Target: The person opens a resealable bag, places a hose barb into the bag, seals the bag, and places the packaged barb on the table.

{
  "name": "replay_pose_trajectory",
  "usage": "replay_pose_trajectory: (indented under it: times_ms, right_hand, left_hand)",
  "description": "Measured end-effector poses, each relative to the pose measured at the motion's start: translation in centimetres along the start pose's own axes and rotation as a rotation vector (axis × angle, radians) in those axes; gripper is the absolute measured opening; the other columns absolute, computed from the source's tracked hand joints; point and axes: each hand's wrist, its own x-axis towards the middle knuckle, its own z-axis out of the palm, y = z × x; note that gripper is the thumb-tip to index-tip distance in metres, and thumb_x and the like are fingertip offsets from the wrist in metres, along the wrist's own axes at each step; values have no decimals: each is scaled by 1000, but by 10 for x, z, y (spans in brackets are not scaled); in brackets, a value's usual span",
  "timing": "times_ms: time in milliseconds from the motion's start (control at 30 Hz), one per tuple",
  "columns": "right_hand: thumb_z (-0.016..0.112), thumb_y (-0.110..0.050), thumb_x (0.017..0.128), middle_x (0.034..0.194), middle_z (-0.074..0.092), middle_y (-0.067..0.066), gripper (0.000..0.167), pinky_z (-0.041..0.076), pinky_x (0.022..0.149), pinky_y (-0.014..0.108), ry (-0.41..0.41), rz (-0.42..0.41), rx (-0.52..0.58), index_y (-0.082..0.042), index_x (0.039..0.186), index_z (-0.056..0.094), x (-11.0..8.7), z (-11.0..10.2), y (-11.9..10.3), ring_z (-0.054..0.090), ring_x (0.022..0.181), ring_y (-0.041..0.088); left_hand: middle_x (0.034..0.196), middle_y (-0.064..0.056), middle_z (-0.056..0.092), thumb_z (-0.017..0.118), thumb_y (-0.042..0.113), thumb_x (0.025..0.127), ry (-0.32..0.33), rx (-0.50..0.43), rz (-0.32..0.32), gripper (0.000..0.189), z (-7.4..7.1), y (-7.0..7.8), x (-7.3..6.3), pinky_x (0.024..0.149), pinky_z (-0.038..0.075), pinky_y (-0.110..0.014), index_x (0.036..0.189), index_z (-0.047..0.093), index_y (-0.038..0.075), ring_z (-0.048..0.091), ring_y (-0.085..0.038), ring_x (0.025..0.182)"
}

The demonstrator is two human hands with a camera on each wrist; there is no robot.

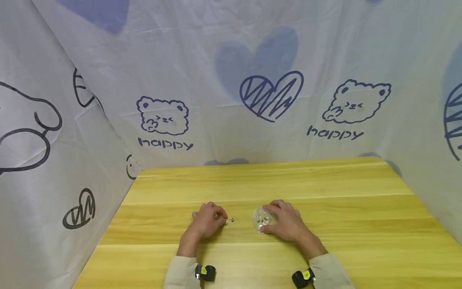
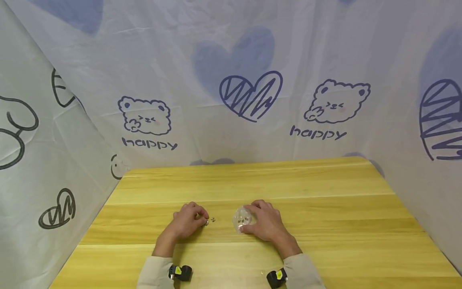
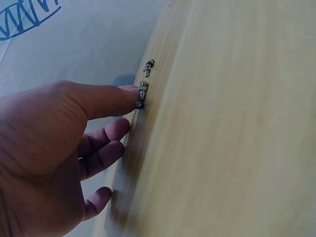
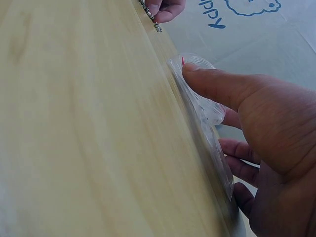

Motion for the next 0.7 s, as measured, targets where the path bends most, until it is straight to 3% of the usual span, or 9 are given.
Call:
replay_pose_trajectory:
  times_ms: [367,533,700]
  right_hand:
    - [81,-50,71,132,54,5,68,35,100,58,2,-4,7,-22,130,61,1,0,0,49,122,31]
    - [81,-51,70,132,54,5,69,34,100,58,0,0,9,-22,130,61,1,0,0,49,122,31]
    - [81,-51,70,131,55,5,69,35,99,57,2,-1,2,-22,130,62,2,0,0,50,120,30]
  left_hand:
    - [107,-1,55,60,22,95,-22,60,24,6,5,0,2,82,28,-47,90,63,20,44,-22,103]
    - [103,0,54,56,22,98,-3,2,63,8,5,3,3,81,27,-45,93,62,19,44,-21,101]
    - [103,2,54,54,23,99,18,-58,114,10,6,11,5,86,27,-50,94,61,18,45,-21,102]
